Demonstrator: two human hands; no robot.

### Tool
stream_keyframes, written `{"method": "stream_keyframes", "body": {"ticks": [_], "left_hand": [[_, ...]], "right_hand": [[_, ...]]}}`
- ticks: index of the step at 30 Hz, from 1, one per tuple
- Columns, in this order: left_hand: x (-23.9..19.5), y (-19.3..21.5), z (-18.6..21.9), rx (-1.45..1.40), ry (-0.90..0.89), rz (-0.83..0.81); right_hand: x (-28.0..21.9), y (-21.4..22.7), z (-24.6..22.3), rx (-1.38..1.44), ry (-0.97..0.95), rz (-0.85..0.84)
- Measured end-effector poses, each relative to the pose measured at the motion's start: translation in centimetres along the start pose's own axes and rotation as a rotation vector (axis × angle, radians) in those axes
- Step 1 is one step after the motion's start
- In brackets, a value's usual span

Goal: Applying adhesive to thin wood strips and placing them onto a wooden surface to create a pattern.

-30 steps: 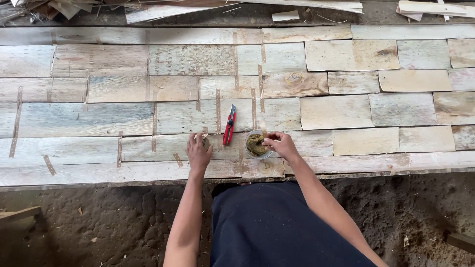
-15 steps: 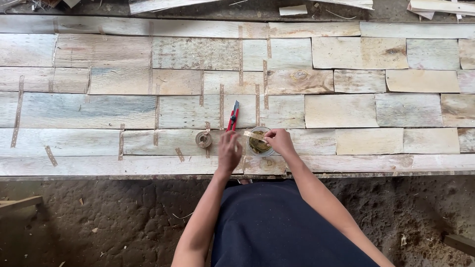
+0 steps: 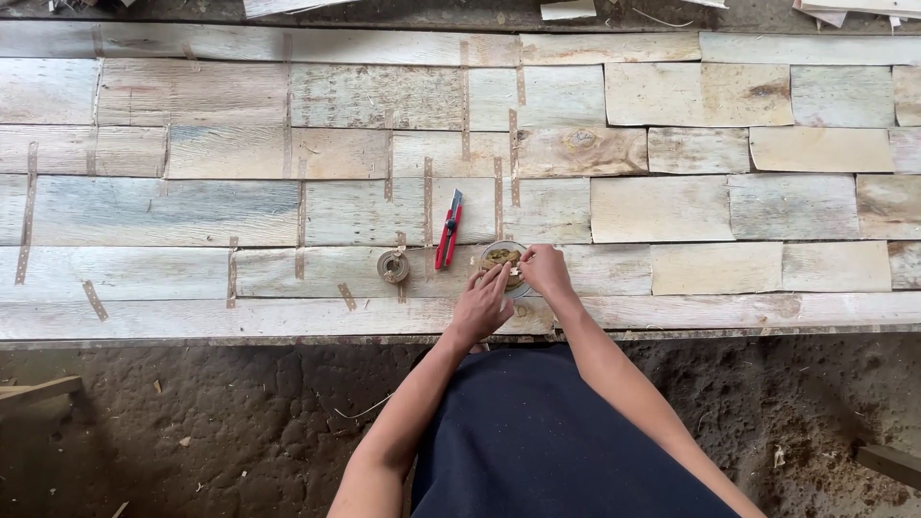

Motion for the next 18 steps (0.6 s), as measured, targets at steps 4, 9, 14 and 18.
{"method": "stream_keyframes", "body": {"ticks": [4, 9, 14, 18], "left_hand": [[-0.1, 0.1, 0.1, 0.013, -0.01, 0.022], [-0.3, -0.4, 0.1, 0.011, -0.024, 0.029], [-0.3, -0.4, 0.0, 0.015, -0.027, 0.036], [-0.4, -1.0, -0.2, 0.017, -0.018, 0.014]], "right_hand": [[-0.3, 0.3, -0.1, -0.036, -0.031, -0.063], [0.2, -1.5, 0.8, -0.1, -0.055, -0.116], [1.1, -1.6, 1.5, -0.117, -0.013, -0.056], [0.1, -1.4, 0.5, -0.132, 0.008, -0.027]]}}
Point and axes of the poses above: each hand's wrist, its own x-axis towards the middle knuckle, its own y-axis out of the back of the hand, z = x × y, the point moved 7 cm from there along x, towards the middle knuckle, and after that the axes turned 7 degrees about y, right-handed, at the moved point
